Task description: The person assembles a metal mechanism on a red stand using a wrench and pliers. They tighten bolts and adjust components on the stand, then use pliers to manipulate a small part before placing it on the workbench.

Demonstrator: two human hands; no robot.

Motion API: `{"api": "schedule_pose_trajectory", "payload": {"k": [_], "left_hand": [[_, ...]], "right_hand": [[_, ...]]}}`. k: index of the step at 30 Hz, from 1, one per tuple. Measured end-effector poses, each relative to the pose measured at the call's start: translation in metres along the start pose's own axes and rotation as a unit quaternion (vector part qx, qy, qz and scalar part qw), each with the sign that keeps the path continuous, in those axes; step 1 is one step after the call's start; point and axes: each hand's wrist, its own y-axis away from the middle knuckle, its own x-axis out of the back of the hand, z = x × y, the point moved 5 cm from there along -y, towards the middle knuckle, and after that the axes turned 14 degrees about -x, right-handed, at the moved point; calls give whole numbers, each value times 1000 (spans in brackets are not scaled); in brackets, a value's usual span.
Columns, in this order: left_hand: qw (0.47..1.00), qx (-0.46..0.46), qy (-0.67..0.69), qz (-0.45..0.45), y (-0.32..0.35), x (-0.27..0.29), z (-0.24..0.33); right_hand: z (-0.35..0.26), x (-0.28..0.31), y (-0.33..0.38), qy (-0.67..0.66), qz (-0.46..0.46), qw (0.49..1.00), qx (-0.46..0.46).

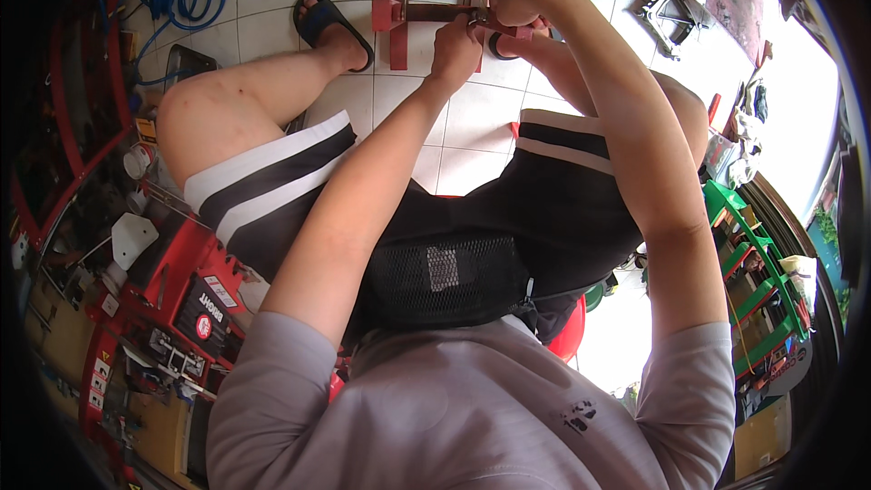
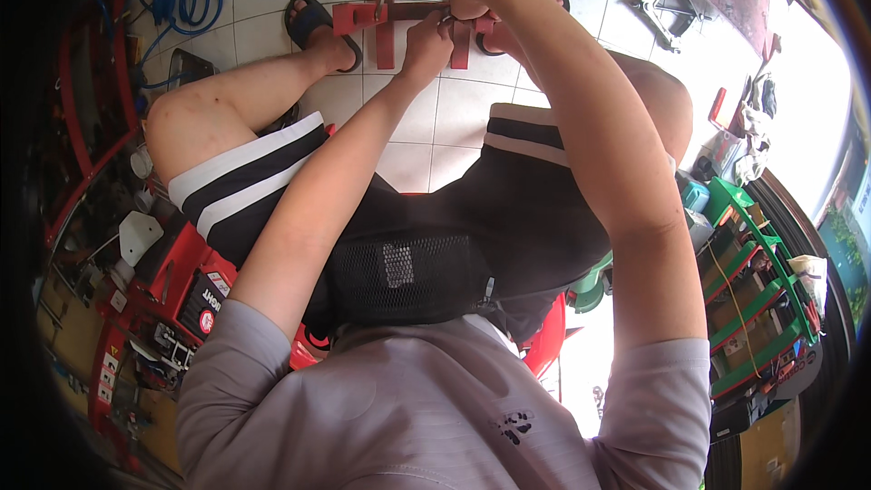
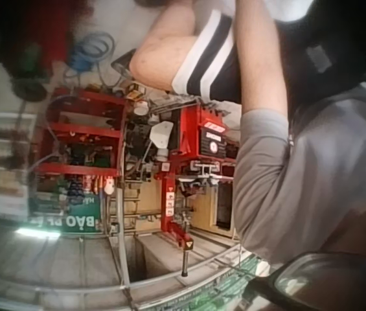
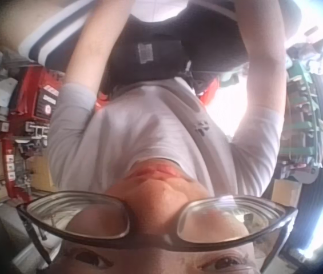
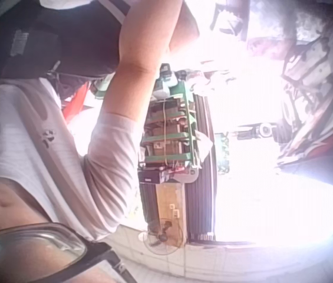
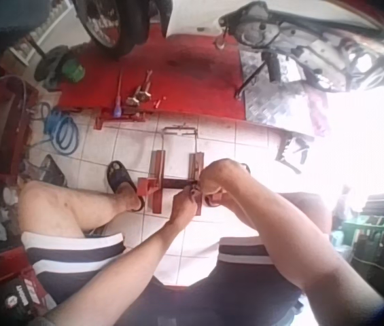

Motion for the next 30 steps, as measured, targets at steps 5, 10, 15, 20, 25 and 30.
{"api": "schedule_pose_trajectory", "payload": {"k": [5, 10, 15, 20, 25, 30], "left_hand": [[999, -26, -48, -6, -1, 3, 8], [998, -65, -8, 5, 6, 5, 15], [994, -97, -50, -22, 3, 2, 21], [987, -104, -97, -75, -1, 3, 21], [985, -116, -108, -73, 1, -1, 13], [984, -129, -84, -87, -11, -2, 19]], "right_hand": [[-1, -1, -2, 11, 1, 1000, -1], [-4, 11, 24, -2, -19, 999, 43], [1, 13, 40, -21, -3, 995, 96], [-2, 15, 38, -17, -40, 998, 42], [0, 11, 35, -33, -9, 998, 53], [-2, 13, 31, -25, -25, 999, 23]]}}
